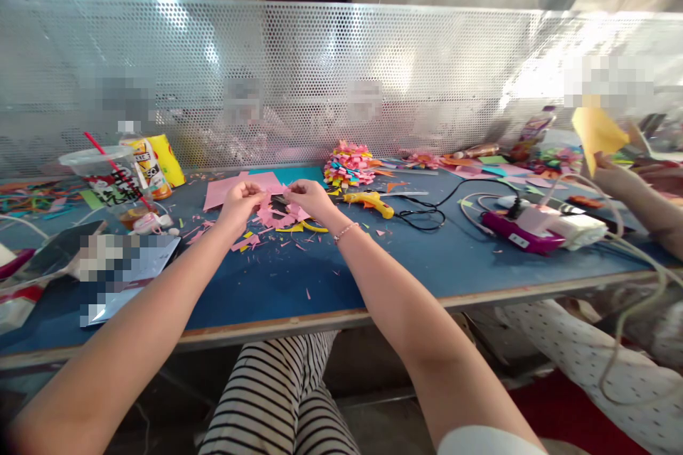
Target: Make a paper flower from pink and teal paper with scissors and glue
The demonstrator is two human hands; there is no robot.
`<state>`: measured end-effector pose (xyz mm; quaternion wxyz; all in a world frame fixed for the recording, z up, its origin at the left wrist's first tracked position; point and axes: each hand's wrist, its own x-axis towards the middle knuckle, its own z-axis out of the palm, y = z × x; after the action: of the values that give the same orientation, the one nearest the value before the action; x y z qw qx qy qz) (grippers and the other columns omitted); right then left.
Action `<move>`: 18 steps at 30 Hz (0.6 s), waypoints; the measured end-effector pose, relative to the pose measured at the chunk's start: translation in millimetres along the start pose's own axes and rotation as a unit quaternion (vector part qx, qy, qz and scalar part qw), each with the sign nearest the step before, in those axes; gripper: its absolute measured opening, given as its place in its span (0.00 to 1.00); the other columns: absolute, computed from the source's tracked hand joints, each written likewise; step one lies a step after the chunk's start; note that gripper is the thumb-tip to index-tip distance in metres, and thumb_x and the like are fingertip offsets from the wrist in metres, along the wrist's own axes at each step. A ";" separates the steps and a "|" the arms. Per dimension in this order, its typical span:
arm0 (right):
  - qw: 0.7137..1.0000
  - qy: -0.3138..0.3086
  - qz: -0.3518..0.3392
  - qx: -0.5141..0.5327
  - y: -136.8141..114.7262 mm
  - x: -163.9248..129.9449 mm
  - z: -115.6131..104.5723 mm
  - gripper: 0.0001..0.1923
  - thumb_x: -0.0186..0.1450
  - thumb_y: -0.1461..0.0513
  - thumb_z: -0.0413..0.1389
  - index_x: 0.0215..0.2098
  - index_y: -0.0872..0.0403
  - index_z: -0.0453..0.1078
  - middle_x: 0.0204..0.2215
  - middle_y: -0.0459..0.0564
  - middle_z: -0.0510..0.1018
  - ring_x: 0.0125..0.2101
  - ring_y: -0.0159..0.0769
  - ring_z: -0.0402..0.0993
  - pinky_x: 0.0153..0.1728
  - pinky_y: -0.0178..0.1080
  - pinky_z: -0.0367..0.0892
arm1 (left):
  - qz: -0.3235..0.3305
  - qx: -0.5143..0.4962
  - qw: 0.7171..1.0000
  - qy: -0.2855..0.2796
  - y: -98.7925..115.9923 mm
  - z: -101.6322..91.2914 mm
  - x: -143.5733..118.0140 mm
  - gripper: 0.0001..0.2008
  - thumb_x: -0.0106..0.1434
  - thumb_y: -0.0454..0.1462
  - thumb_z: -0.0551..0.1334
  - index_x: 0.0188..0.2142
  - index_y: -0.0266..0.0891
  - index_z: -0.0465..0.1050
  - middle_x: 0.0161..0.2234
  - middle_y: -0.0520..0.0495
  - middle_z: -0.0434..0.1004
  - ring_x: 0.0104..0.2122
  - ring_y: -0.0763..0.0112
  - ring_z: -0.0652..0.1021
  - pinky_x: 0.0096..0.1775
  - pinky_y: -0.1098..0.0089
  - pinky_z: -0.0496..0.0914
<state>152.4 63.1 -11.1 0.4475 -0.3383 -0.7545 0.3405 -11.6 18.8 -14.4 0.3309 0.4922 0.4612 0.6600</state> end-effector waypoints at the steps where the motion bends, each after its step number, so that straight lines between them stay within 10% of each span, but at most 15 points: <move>1: 1.000 0.000 -0.003 -0.002 -0.8 -0.3 -0.2 0.13 0.51 0.55 0.57 0.26 0.57 0.67 0.22 0.45 0.70 0.24 0.28 0.63 0.25 0.32 0.56 | -0.004 0.000 1.000 0.002 0.5 0.2 -0.2 0.09 0.46 0.33 0.63 0.27 0.37 0.63 0.23 0.54 0.66 0.22 0.79 0.68 0.25 0.75 0.63; 18: 0.999 -0.007 -0.009 -0.035 -5.7 -1.2 2.4 0.13 0.51 0.55 0.56 0.25 0.58 0.66 0.20 0.44 0.67 0.22 0.26 0.59 0.24 0.32 0.55 | -0.044 0.000 0.999 -0.019 8.1 1.6 -5.0 0.10 0.46 0.31 0.61 0.29 0.38 0.63 0.25 0.53 0.66 0.24 0.76 0.70 0.25 0.74 0.64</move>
<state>149.5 58.5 -7.9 0.4331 -0.3448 -0.7719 0.3125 -8.5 12.0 -8.4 0.3684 0.4836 0.4765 0.6351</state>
